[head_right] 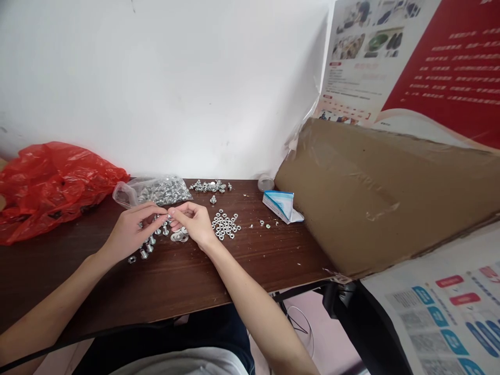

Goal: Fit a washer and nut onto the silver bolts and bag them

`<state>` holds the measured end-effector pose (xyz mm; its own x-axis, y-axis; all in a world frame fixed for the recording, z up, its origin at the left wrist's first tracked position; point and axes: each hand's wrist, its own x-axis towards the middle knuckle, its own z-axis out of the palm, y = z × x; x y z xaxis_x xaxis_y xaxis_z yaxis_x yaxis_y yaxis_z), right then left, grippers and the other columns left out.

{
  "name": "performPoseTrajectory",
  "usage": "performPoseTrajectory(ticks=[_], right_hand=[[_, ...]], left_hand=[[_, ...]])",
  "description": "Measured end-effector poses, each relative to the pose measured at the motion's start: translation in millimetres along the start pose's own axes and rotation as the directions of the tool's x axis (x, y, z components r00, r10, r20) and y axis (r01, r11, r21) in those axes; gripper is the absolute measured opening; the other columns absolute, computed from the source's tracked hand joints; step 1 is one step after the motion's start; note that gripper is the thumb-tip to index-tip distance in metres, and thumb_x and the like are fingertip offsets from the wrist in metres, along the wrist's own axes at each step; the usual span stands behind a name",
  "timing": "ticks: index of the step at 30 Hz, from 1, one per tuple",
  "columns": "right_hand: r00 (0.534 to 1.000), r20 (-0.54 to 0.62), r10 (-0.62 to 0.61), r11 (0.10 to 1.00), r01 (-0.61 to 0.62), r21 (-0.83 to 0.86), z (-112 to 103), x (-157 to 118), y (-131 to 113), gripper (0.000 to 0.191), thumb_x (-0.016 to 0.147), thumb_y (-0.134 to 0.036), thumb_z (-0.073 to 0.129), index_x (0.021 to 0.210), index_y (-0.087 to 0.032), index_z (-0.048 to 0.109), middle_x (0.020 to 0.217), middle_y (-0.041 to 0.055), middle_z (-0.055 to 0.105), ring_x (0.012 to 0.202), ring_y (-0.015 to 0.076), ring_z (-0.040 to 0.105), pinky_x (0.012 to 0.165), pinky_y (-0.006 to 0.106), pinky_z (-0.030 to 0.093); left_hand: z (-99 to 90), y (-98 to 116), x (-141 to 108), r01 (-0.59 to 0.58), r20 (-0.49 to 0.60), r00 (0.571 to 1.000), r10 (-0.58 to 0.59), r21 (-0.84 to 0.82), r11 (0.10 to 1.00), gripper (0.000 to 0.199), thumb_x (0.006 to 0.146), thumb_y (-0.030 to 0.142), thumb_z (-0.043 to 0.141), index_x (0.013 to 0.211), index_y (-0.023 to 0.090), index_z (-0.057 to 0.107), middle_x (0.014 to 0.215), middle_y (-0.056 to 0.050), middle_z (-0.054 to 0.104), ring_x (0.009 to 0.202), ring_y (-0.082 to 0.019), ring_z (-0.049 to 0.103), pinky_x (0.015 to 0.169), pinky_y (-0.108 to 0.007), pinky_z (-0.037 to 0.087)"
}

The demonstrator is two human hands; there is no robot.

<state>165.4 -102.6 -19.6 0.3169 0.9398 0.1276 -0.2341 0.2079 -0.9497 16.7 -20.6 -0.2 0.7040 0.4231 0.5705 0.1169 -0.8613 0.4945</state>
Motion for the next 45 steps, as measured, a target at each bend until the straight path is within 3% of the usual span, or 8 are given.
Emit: performPoseTrajectory(ticks=[10,17,22,27,32,37,45], right_hand=[[0.995,0.022,-0.093,0.996,0.094,-0.012,-1.6,-1.4,-1.8,0.028,0.066,-0.036,0.082,0.082,-0.021,0.064,0.075,-0.0006,0.065,0.069,0.0134,0.062,0.079,0.037,0.055],[0.984,0.009,-0.178,0.98,0.178,-0.089,0.8,-3.6,-3.7,0.02,0.069,-0.03,0.078,0.081,-0.021,0.066,0.081,0.0005,0.064,0.078,0.0141,0.06,0.08,0.034,0.052],[0.986,0.007,-0.166,0.985,0.167,-0.047,0.8,-3.0,-3.2,0.019,0.069,-0.029,0.079,0.08,-0.02,0.066,0.08,0.0,0.065,0.075,0.0131,0.059,0.077,0.032,0.052],[0.99,0.003,-0.139,0.99,0.139,0.011,0.7,-2.9,-2.4,0.021,0.067,-0.029,0.08,0.079,-0.02,0.066,0.079,-0.0002,0.065,0.075,0.013,0.06,0.079,0.033,0.052],[0.993,0.038,-0.111,0.993,0.109,0.05,0.7,-3.0,-2.6,0.021,0.067,-0.03,0.08,0.079,-0.02,0.066,0.076,-0.0009,0.065,0.073,0.0129,0.061,0.083,0.036,0.052],[0.985,0.035,-0.167,0.986,0.166,0.026,0.9,-3.6,-4.6,0.019,0.067,-0.029,0.08,0.077,-0.02,0.066,0.081,-0.0001,0.064,0.078,0.0136,0.06,0.083,0.035,0.052],[0.962,0.076,-0.264,0.964,0.265,-0.007,3.4,-5.4,-7.7,0.015,0.069,-0.029,0.078,0.073,-0.021,0.066,0.085,0.0006,0.062,0.084,0.0147,0.059,0.083,0.034,0.051]], left_hand=[[-0.3,0.1,0.5,0.044,-0.052,0.998,-0.045,-0.015,0.999,0.029,0.088,0.041,0.054,0.086,0.018,0.071,0.077,-0.003,0.064,0.063,-0.014,0.054,0.054,-0.025,0.04],[1.5,-1.0,-0.5,0.033,-0.047,0.998,-0.031,0.034,0.999,0.026,0.09,0.038,0.052,0.088,0.017,0.068,0.078,-0.002,0.062,0.061,-0.013,0.052,0.058,-0.026,0.041],[1.1,-0.7,-2.5,-0.017,-0.003,1.0,0.018,0.125,0.992,0.022,0.093,0.033,0.048,0.094,0.017,0.063,0.086,-0.002,0.06,0.069,-0.014,0.054,0.066,-0.026,0.042],[0.0,-0.9,-4.5,-0.011,0.004,1.0,0.01,0.18,0.984,0.018,0.092,0.032,0.05,0.096,0.018,0.059,0.087,-0.001,0.059,0.064,-0.012,0.051,0.063,-0.025,0.041],[0.3,-1.7,-4.4,-0.017,-0.011,1.0,0.018,0.098,0.995,0.018,0.093,0.032,0.049,0.095,0.018,0.06,0.081,0.0,0.055,0.058,-0.01,0.047,0.059,-0.023,0.04],[0.3,2.2,-2.4,-0.009,-0.013,1.0,0.009,0.035,0.999,0.015,0.092,0.029,0.05,0.094,0.018,0.06,0.079,0.001,0.053,0.061,-0.01,0.048,0.057,-0.021,0.039],[-2.0,5.7,-3.0,0.1,0.13,0.987,-0.092,-0.05,0.994,0.014,0.094,0.031,0.044,0.092,0.019,0.049,0.077,0.002,0.053,0.062,-0.011,0.047,0.058,-0.023,0.038]])
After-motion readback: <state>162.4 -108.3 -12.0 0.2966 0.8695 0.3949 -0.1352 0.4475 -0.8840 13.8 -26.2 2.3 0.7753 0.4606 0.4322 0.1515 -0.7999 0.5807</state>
